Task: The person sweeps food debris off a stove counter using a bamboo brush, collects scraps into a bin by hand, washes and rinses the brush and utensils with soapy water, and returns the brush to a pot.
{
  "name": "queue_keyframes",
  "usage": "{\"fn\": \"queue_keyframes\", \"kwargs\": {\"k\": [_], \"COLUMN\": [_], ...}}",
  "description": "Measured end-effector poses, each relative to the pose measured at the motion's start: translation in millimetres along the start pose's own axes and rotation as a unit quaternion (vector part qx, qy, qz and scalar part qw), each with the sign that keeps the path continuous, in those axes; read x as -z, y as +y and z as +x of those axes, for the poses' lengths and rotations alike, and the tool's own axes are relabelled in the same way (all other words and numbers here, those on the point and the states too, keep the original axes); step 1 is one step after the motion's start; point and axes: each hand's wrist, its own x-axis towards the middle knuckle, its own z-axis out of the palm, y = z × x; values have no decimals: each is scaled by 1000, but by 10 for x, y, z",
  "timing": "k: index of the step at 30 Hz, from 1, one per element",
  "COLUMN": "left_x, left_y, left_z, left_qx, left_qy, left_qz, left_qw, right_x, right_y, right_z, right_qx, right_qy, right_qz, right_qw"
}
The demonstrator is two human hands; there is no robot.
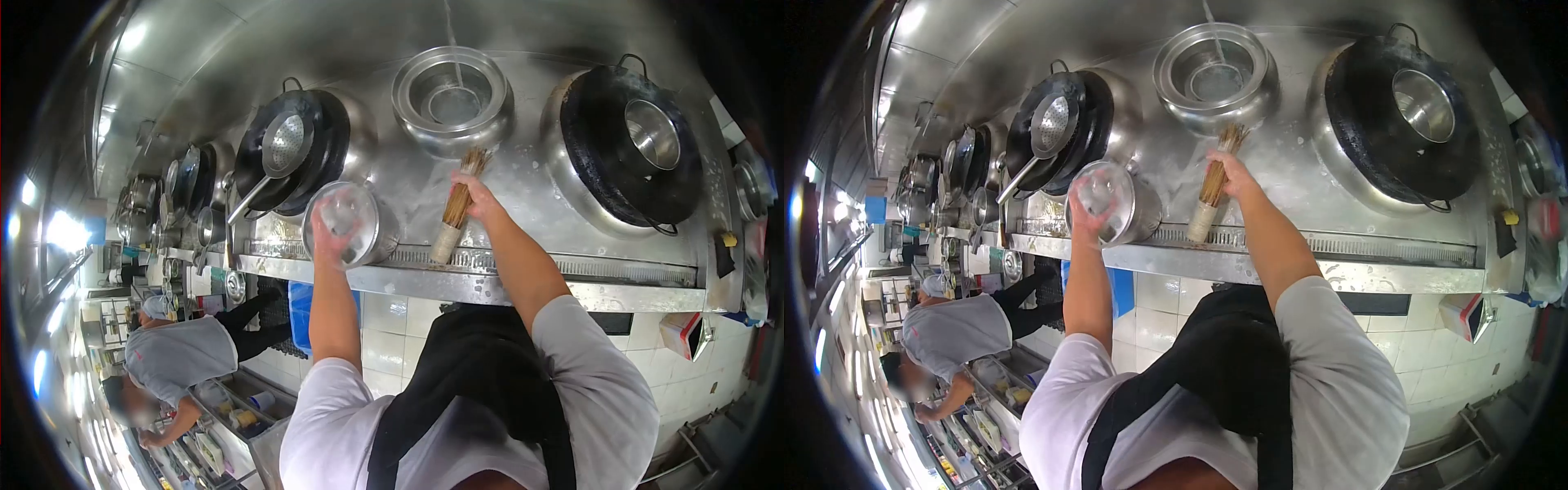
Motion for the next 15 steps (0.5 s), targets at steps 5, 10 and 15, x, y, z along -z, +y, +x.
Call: {"fn": "queue_keyframes", "kwargs": {"k": [5,10,15], "left_x": [-1218,-1397,-1626], "left_y": [-158,-1013,-1134], "left_z": [-5,392,599], "left_qx": [-21,-459,-300], "left_qy": [-184,-81,97], "left_qz": [377,820,859], "left_qw": [907,332,403], "right_x": [-103,-386,-582], "right_y": [196,63,-191], "right_z": [277,289,4], "right_qx": [7,-38,126], "right_qy": [-81,-105,70], "right_qz": [7,165,95], "right_qw": [997,980,985]}}
